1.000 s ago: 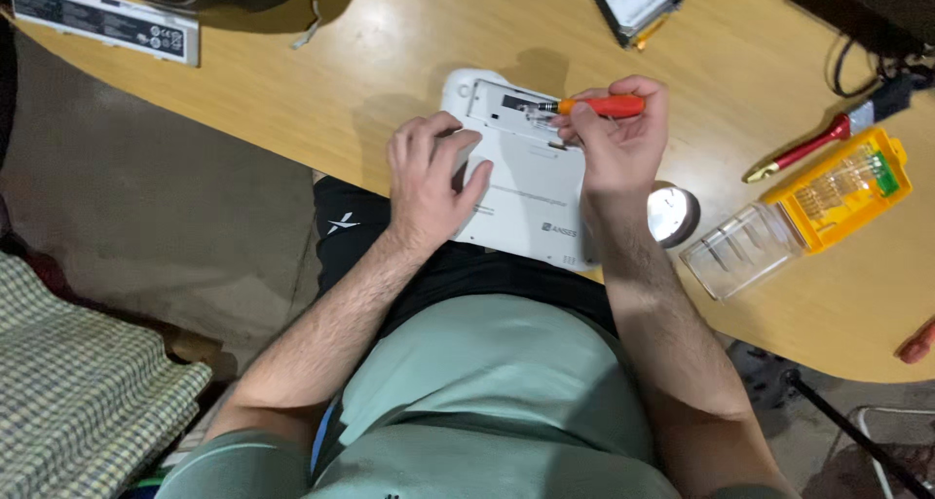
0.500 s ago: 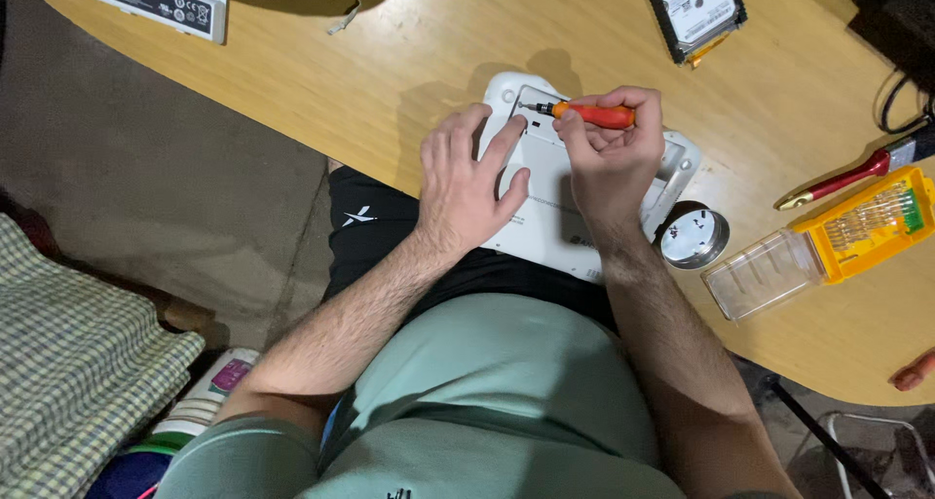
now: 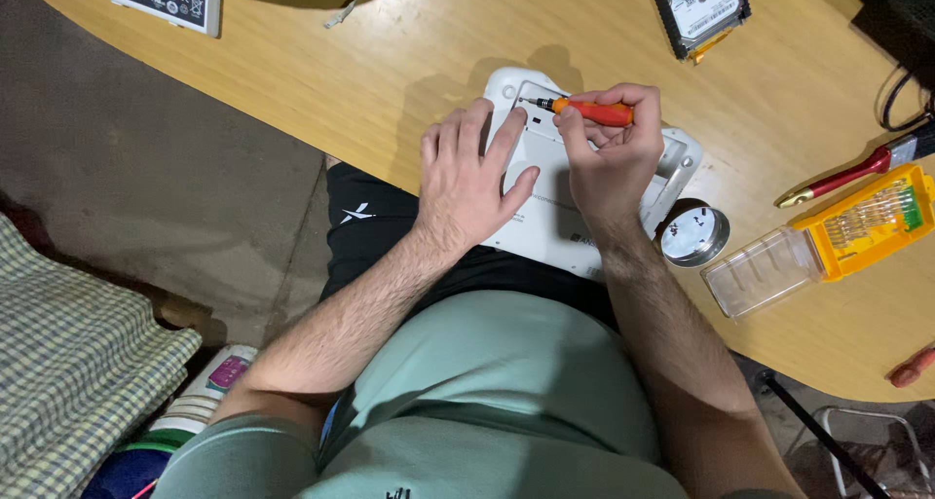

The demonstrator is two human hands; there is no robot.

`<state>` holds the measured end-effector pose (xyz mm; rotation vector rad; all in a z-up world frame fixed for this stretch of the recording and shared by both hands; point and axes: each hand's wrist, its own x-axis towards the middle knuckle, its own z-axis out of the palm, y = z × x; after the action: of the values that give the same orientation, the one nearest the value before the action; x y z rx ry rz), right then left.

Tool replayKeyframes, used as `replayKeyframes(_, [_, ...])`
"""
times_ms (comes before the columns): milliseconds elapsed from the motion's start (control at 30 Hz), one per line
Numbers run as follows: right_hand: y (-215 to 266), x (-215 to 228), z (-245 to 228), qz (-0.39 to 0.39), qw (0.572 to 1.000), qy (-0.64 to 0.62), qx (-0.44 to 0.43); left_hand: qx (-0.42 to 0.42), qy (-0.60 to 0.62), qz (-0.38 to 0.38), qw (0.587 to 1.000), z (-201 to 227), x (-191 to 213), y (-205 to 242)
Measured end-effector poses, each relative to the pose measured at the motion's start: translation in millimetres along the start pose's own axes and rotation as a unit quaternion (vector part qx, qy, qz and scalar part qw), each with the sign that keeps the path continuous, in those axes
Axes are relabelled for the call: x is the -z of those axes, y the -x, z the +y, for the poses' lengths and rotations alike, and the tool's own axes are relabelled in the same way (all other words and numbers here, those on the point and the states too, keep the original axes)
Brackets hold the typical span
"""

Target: The person uses a screwdriver to tighten several screws on the back panel of a white electronic device. They repeatedly dip the screwdriver tip into a small metal tin before securing each screw on the device.

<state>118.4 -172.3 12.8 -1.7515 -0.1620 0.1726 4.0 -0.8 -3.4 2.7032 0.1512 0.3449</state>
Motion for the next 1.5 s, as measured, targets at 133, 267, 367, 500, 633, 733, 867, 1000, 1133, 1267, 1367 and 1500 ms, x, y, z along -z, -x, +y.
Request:
replayKeyframes(133, [1, -1, -3, 0.004, 1.000, 0.006, 0.008, -0.005, -0.025, 0.006, 1.000, 3, 5, -7])
replayKeyframes(267, [2, 0, -2, 0.005, 1.000, 0.010, 0.015, -0.015, -0.051, 0.012, 0.999, 3, 2, -11])
replayKeyframes(367, [4, 1, 2, -0.005, 0.999, 0.003, 0.031, -0.019, -0.058, 0.012, 0.998, 5, 5, -15])
replayKeyframes(500, [5, 0, 4, -0.003, 0.999, -0.002, 0.044, -0.018, -0.069, 0.016, 0.997, 6, 5, -16])
replayKeyframes(633, [4, -2, 1, -0.009, 0.998, 0.018, 0.064, -0.017, -0.065, 0.025, 0.997, 5, 2, -15])
replayKeyframes(733, [4, -1, 0, -0.018, 0.997, 0.027, 0.074, -0.025, -0.080, 0.033, 0.996, 3, 0, -14])
replayKeyframes(867, [-4, 1, -14, -0.037, 0.989, 0.090, 0.115, -0.024, -0.078, 0.036, 0.996, 1, -5, -12])
replayKeyframes(1000, [-14, 1, -37, -0.091, 0.960, 0.194, 0.178, -0.024, -0.073, 0.046, 0.996, 2, -5, -10])
replayKeyframes(1133, [-31, 2, -72, -0.171, 0.878, 0.369, 0.252, -0.020, -0.081, 0.041, 0.996, 1, -4, -9])
replayKeyframes(1267, [-46, 1, -81, -0.244, 0.841, 0.417, 0.242, -0.010, -0.060, 0.034, 0.998, 4, 2, -10])
replayKeyframes(1367, [-51, -12, -109, -0.350, 0.848, 0.391, 0.074, -0.005, -0.072, -0.027, 0.997, 5, 9, -10])
replayKeyframes(1500, [-58, -7, -94, -0.394, 0.772, 0.471, 0.164, 0.005, -0.048, -0.053, 0.997, 3, 10, -11])
